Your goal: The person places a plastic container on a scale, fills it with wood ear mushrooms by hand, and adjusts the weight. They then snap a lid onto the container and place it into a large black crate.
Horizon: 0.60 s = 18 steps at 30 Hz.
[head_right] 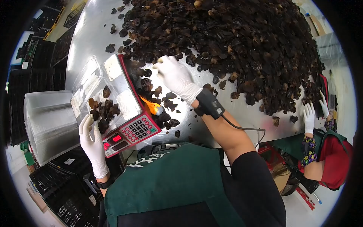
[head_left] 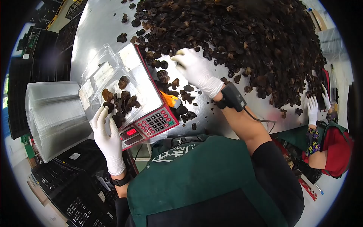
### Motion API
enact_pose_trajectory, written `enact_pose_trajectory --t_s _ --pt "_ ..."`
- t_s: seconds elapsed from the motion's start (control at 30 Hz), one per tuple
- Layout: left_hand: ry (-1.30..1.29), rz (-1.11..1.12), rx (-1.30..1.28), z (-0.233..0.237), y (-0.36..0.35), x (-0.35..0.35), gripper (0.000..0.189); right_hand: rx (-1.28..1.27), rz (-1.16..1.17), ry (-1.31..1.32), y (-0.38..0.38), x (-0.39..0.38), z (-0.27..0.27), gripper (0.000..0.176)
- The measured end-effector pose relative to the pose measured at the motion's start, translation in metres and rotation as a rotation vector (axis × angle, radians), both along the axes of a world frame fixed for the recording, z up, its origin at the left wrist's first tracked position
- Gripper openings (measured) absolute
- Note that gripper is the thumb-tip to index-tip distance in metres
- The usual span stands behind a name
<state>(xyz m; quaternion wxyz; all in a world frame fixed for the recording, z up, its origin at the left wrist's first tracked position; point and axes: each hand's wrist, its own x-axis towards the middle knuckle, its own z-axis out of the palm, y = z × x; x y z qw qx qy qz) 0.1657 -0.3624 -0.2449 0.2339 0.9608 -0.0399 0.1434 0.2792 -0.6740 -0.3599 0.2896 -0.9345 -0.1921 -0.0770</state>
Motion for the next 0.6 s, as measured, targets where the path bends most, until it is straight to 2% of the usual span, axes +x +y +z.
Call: enact_pose_trajectory --t_s 0.07,0.1,0.17,0.2,0.3,0.37,0.43,0.53,0.57,0.6 --pt "0.002 -0.009 0.035 0.0 -0.001 0.002 0.035 -0.081 0.095 -0.021 0.017 -0.003 0.006 0.041" --pt "0.001 -0.014 0.052 0.0 -0.002 0.002 0.034 -0.077 0.167 -0.104 0.024 -0.004 -0.009 0.032" --pt "0.013 -0.001 0.03 0.004 -0.006 0.003 0.037 -0.021 0.208 0.059 0.03 0.0 -0.028 0.026" --pt "0.019 0.007 0.019 0.005 -0.008 0.004 0.038 -0.054 0.191 0.111 0.027 0.002 -0.028 0.021" --pt "0.037 0.038 -0.028 0.007 -0.006 0.004 0.038 0.078 0.144 -0.052 0.0 0.02 -0.024 0.022" --pt "0.043 0.043 -0.051 0.007 -0.003 0.003 0.039 0.031 -0.041 -0.147 -0.02 0.037 -0.004 0.024" --pt "0.042 0.04 -0.051 0.006 -0.003 0.004 0.039 -0.042 -0.14 -0.24 -0.033 0.06 0.013 0.04" --pt "0.04 0.032 -0.019 0.006 -0.005 0.006 0.038 -0.128 -0.159 -0.271 -0.018 0.08 0.004 0.053" --pt "0.044 0.034 -0.012 0.005 -0.006 0.007 0.038 -0.254 -0.165 -0.252 -0.008 0.076 -0.004 0.055" --pt "0.047 0.033 -0.005 0.005 -0.007 0.008 0.038 -0.239 -0.128 -0.239 -0.004 0.073 -0.007 0.052"
